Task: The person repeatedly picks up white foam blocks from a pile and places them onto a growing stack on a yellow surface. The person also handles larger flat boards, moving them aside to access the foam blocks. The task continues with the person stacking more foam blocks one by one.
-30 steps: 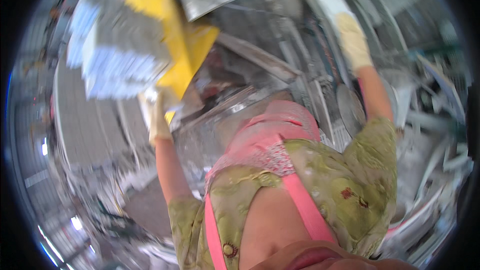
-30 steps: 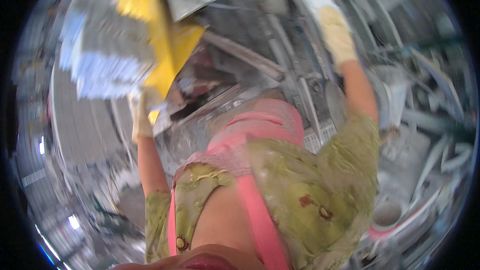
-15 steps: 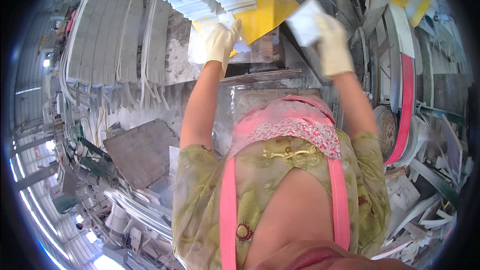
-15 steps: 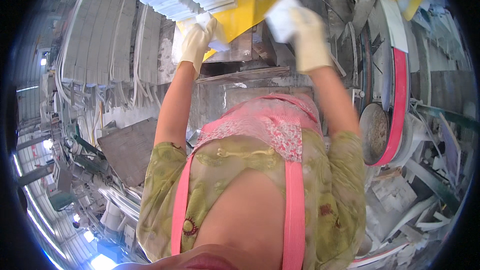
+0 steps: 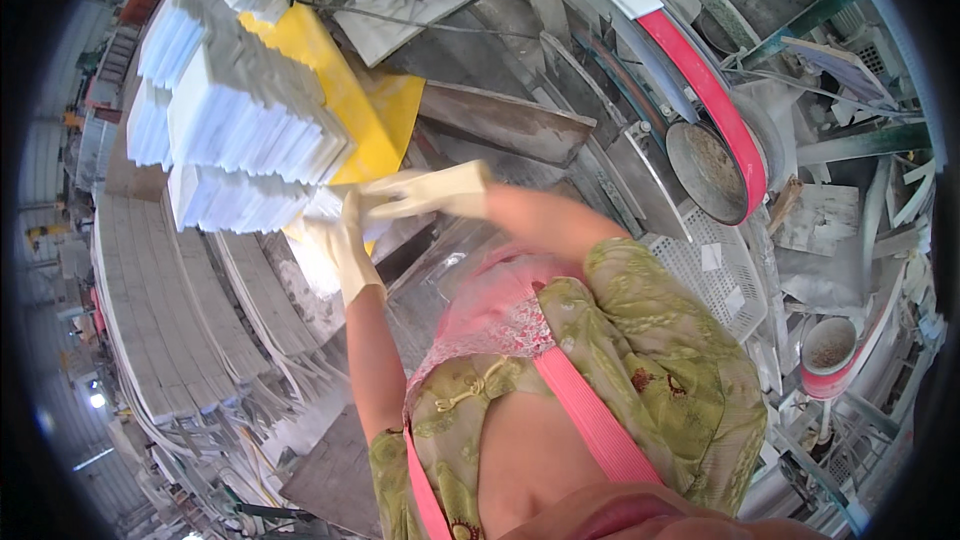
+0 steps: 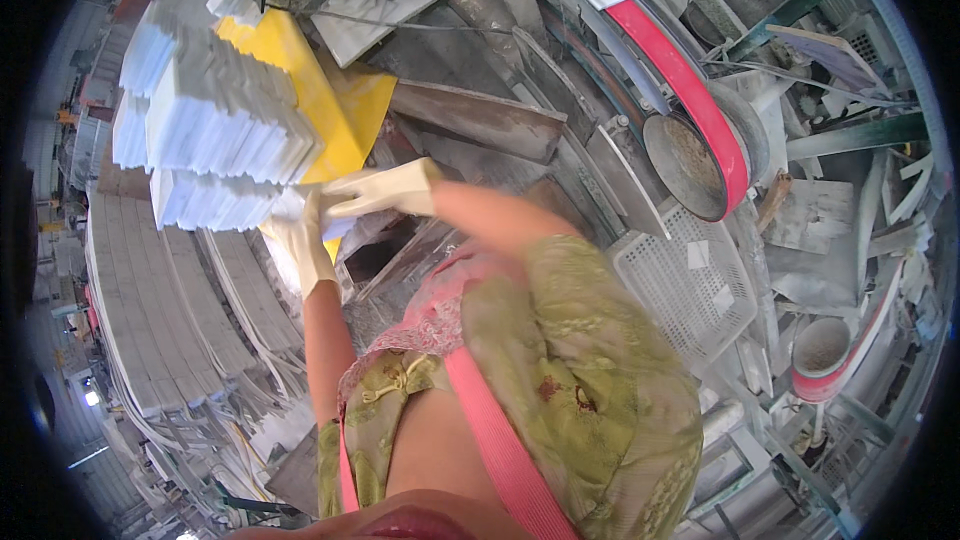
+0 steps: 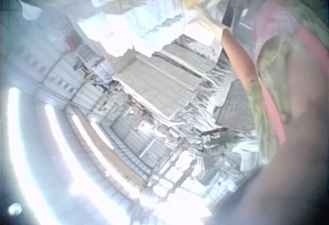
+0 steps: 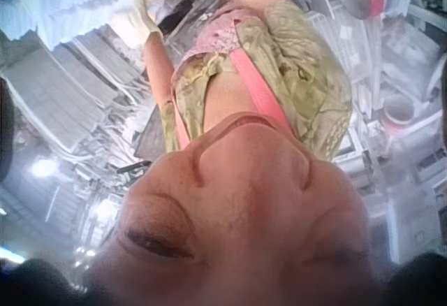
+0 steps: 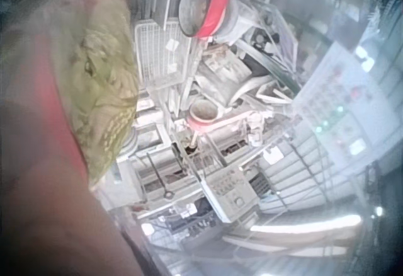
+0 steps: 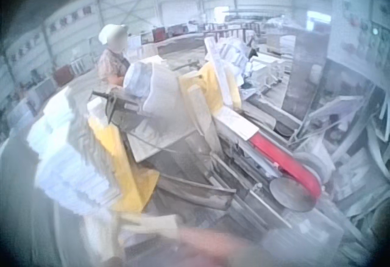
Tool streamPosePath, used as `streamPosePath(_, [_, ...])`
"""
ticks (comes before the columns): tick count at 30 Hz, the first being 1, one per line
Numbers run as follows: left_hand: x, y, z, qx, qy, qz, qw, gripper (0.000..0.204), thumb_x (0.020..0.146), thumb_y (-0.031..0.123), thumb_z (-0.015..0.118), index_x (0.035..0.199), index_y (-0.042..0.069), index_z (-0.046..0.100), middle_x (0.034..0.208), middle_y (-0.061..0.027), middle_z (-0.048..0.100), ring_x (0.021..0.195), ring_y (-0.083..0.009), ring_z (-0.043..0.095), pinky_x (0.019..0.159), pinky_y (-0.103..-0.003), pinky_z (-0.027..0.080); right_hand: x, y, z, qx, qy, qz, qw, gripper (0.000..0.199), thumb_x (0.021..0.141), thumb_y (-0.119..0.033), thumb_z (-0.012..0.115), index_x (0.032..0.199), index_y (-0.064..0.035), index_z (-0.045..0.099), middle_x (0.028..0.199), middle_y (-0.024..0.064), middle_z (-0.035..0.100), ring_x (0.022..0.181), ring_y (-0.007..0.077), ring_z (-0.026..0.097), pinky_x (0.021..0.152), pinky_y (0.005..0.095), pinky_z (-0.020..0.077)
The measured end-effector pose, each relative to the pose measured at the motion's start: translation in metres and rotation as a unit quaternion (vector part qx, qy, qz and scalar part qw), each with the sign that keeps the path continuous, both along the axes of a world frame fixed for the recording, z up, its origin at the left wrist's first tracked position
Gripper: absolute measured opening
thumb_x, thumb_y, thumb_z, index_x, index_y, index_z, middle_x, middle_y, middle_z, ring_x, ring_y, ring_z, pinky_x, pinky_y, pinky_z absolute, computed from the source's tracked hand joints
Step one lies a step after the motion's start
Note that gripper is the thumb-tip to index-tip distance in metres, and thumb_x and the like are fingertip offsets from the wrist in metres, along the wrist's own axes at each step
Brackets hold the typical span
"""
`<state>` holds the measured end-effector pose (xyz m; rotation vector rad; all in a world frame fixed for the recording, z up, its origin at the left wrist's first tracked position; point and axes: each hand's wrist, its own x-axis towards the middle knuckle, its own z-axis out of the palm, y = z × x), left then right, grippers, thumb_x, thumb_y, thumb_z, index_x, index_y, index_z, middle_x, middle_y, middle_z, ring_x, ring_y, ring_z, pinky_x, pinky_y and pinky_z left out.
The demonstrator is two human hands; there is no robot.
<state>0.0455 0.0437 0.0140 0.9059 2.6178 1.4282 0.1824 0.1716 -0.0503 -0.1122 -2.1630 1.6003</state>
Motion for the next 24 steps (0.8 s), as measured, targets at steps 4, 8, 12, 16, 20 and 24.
streamPosePath(4, [0.004, 0.007, -0.003, -0.054, -0.065, 0.082, 0.993, 0.099, 0.075, 0.019, 0.084, 0.154, 0.001, 0.026, 0.147, -0.024, 0.045, 0.131, -0.0356, 0.051, 0.111, -0.04, 0.043, 0.112, 0.12, 0.005, 0.066, -0.009, -0.244, 0.968, 0.036, 0.093, -0.032, 0.06, 0.112, -0.0047, 0.072, 0.105, 0.0198, 0.073, 0.098, 0.0312, 0.071, 0.088, 0.0409, 0.0531])
streamPosePath(8, [0.007, 0.001, -0.004, -0.032, -0.181, 0.053, 0.982, 0.092, 0.084, 0.027, 0.078, 0.156, 0.002, 0.027, 0.151, -0.0232, 0.042, 0.134, -0.0343, 0.048, 0.112, -0.04, 0.04, 0.231, 0.263, -0.004, 0.241, -0.146, -0.588, 0.758, 0.042, 0.092, -0.043, 0.057, 0.112, -0.0092, 0.072, 0.108, 0.018, 0.072, 0.099, 0.0407, 0.066, 0.089, 0.0479, 0.0518])
streamPosePath(12, [0.002, -0.007, -0.012, -0.043, -0.155, 0.076, 0.984, 0.093, 0.086, 0.03, 0.078, 0.157, -0.001, 0.025, 0.152, -0.0227, 0.041, 0.136, -0.0325, 0.046, 0.114, -0.038, 0.038, 0.284, 0.359, -0.019, 0.392, -0.305, -0.581, 0.645, 0.051, 0.094, -0.052, 0.056, 0.125, -0.0129, 0.066, 0.125, 0.006, 0.062, 0.122, 0.0271, 0.054, 0.102, 0.0485, 0.0398])
streamPosePath(16, [-0.008, -0.007, -0.015, -0.127, -0.097, 0.083, 0.984, 0.093, 0.088, 0.032, 0.077, 0.156, -0.004, 0.025, 0.151, -0.0238, 0.041, 0.136, -0.0322, 0.046, 0.113, -0.039, 0.038, 0.266, 0.403, -0.02, 0.362, -0.417, -0.519, 0.653, 0.06, 0.095, -0.056, 0.053, 0.14, -0.0162, 0.057, 0.146, 0.001, 0.049, 0.136, 0.021, 0.042, 0.11, 0.059, 0.031])
streamPosePath(20, [-0.009, -0.008, -0.012, -0.137, -0.115, 0.092, 0.98, 0.093, 0.088, 0.032, 0.077, 0.156, -0.003, 0.025, 0.149, -0.0245, 0.042, 0.132, -0.0332, 0.049, 0.109, -0.04, 0.042, 0.241, 0.414, -0.027, 0.334, -0.452, -0.503, 0.657, 0.071, 0.097, -0.057, 0.05, 0.157, -0.0215, 0.035, 0.163, -0.0019, 0.032, 0.151, 0.0207, 0.025, 0.121, 0.0634, 0.0123])
streamPosePath(24, [-0.019, -0.011, -0.012, -0.16, -0.118, 0.085, 0.976, 0.092, 0.088, 0.035, 0.078, 0.154, -0.004, 0.028, 0.146, -0.0256, 0.045, 0.129, -0.0344, 0.052, 0.107, -0.041, 0.044, 0.247, 0.404, -0.04, 0.389, -0.433, -0.506, 0.637, 0.07, 0.097, -0.053, 0.053, 0.157, -0.0222, 0.034, 0.162, -0.0026, 0.033, 0.148, 0.0221, 0.03, 0.122, 0.0596, 0.015])
